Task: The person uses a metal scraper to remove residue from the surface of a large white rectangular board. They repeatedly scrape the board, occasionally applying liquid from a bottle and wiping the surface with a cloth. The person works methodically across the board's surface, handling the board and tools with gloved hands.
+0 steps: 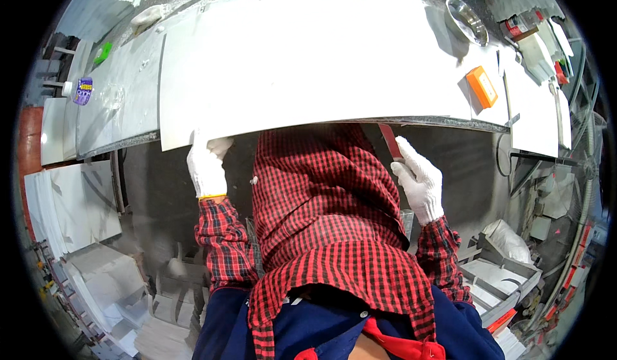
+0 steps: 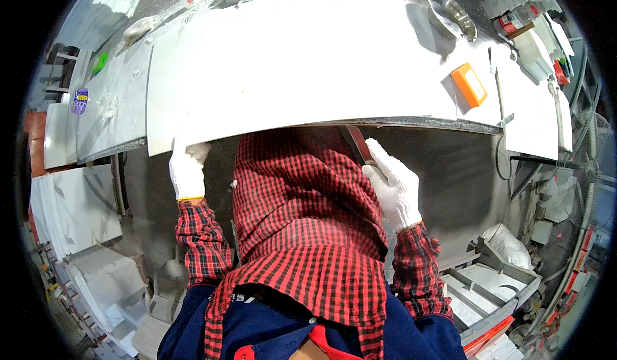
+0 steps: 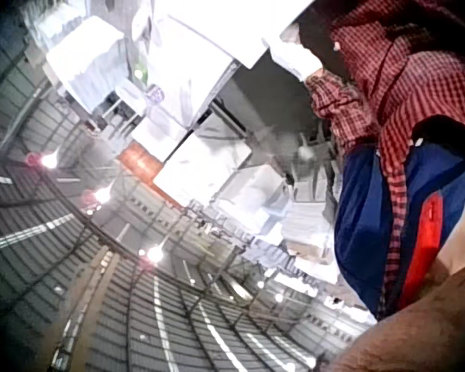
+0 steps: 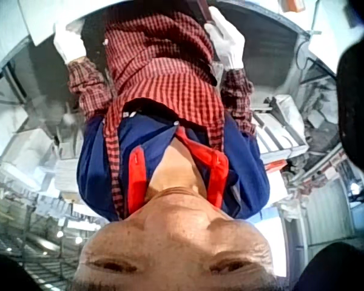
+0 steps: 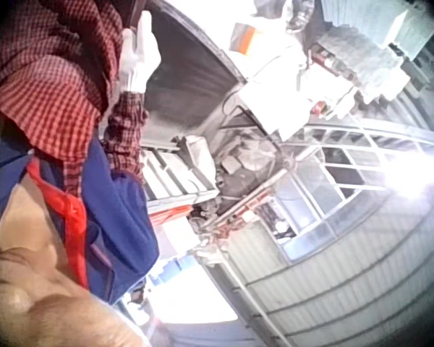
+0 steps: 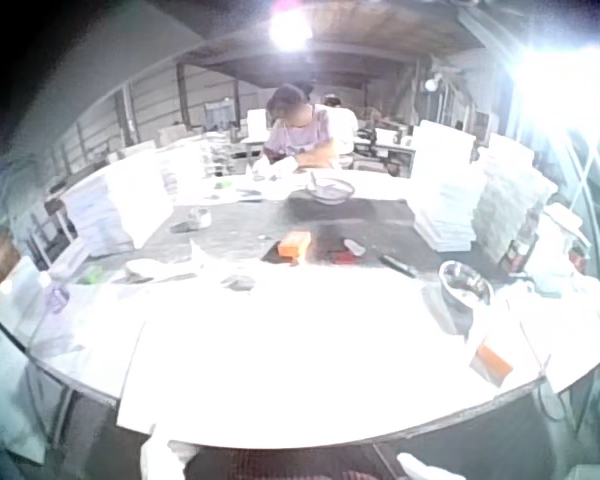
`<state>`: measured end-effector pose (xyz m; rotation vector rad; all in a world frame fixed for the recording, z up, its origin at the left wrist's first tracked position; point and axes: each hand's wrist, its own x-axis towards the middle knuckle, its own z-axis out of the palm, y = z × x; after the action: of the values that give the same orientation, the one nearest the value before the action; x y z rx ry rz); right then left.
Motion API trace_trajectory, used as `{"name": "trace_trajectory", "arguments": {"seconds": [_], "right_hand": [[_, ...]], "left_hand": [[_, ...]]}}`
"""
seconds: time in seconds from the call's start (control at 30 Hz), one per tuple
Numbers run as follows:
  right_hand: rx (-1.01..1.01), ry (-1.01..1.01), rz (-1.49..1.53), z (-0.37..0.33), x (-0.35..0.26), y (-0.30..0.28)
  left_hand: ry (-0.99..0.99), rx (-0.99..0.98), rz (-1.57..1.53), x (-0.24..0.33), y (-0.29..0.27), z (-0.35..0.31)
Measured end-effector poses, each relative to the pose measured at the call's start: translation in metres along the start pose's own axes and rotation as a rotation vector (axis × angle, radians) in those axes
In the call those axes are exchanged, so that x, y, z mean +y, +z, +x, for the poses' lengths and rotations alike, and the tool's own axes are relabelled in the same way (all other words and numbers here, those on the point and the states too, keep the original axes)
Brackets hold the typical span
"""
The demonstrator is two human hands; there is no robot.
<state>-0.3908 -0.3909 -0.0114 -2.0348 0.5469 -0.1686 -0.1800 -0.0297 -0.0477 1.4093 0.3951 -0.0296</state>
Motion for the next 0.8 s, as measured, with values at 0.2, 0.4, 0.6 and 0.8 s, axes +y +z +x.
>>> {"name": "trace_trajectory", "arguments": {"seconds": [0.2, 0.4, 0.6, 0.8], "right_hand": [[-0.011, 0.015, 0.084, 0.002, 0.007, 0.001], [0.167, -0.097, 0.253, 0.019, 0.022, -0.004], [0.598, -0.002, 0.232, 0.083, 0.013, -0.025], [0.752, 0.017, 0.374, 0.118, 0.029, -0.011]], "left_hand": [[-0.122, -0.098, 0.285, 0.022, -0.08, 0.028], [0.13, -0.131, 1.047, 0.13, -0.073, -0.006], [1.033, -0.23, 1.45, 0.128, -0.031, 0.058], [1.138, -0.297, 1.564, 0.061, 0.047, 0.141]]}}
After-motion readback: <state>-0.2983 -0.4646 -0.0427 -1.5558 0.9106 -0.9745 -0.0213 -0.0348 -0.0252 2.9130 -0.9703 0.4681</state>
